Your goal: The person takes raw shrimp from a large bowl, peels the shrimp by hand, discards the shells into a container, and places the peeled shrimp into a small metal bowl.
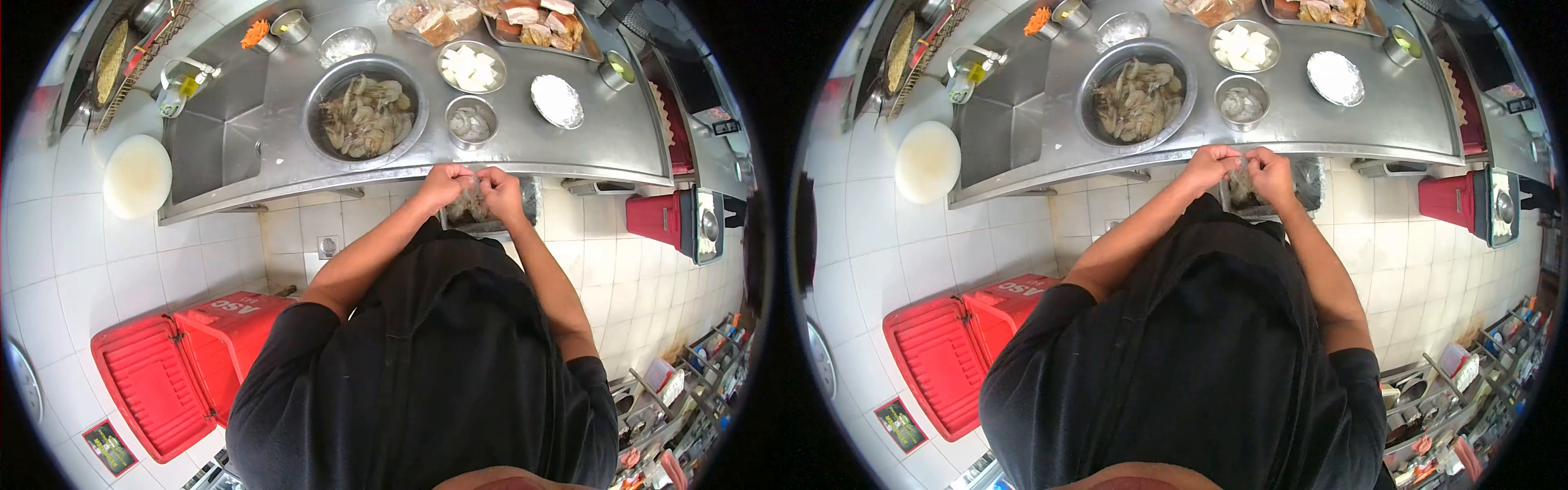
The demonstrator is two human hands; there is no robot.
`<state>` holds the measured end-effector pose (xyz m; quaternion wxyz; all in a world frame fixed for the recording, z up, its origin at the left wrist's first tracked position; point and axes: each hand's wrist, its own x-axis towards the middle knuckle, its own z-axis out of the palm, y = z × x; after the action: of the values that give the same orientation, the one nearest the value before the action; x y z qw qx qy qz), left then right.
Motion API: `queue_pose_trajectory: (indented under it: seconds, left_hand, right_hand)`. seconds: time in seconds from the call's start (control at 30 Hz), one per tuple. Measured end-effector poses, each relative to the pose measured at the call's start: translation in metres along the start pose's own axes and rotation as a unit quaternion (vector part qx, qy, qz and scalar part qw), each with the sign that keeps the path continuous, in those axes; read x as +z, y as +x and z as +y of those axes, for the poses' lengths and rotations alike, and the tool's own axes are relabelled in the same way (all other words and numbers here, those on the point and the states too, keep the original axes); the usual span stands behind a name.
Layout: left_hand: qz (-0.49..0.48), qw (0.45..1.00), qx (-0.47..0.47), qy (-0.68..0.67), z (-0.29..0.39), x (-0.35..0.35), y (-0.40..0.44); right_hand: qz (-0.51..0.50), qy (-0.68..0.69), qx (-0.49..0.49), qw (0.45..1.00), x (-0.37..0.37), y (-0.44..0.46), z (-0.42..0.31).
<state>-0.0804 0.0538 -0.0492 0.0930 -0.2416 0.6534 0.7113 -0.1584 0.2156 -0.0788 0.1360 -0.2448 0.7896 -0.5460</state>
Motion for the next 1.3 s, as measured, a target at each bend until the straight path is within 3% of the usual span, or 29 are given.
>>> queue_pose_trajectory:
  seconds: [0.13, 0.37, 0.4, 0.5, 0.57, 0.63, 0.73, 0.87, 1.07, 1.17, 1.3]
  left_hand:
    - [-0.011, 0.998, 0.051, 0.035, 0.005, 0.0, 0.001]
    - [-0.043, 0.997, 0.063, -0.033, -0.005, 0.004, 0.014]
    - [-0.049, 0.995, 0.079, -0.037, -0.009, 0.004, 0.017]
    - [0.01, 0.991, 0.127, -0.044, -0.019, 0.013, 0.02]
    - [0.02, 0.995, 0.096, -0.034, -0.006, 0.014, 0.011]
    - [0.011, 0.996, 0.073, -0.041, -0.007, 0.016, 0.015]
    - [-0.003, 0.999, 0.022, -0.028, -0.006, 0.021, 0.018]
    - [0.001, 0.997, -0.009, -0.073, 0.003, 0.023, 0.015]
    - [0.043, 0.994, 0.005, -0.096, -0.01, 0.02, 0.022]
    - [0.067, 0.996, 0.054, -0.02, -0.021, 0.012, 0.028]
    - [0.063, 0.99, 0.104, 0.064, -0.027, 0.004, 0.031]
  right_hand:
    - [-0.013, 0.2, 0.182, 0.963, -0.003, 0.002, 0.007]
    - [-0.054, 0.492, 0.327, 0.805, -0.021, 0.003, -0.012]
    - [-0.06, 0.446, 0.32, 0.834, -0.02, 0.004, -0.006]
    - [-0.006, 0.143, 0.201, 0.969, -0.019, 0.004, -0.01]
    - [0.052, -0.07, 0.068, 0.994, -0.023, 0.005, 0.0]
    - [0.054, -0.16, 0.016, 0.986, -0.028, 0.003, -0.02]
    - [0.048, -0.23, -0.105, 0.966, -0.025, 0.001, -0.029]
    - [0.026, -0.22, -0.151, 0.963, -0.022, 0.002, -0.035]
    - [0.094, -0.192, -0.051, 0.976, -0.029, 0.007, -0.016]
    - [0.109, -0.205, -0.062, 0.971, -0.039, 0.008, -0.008]
    - [0.03, -0.251, -0.13, 0.959, -0.044, 0.005, 0.005]
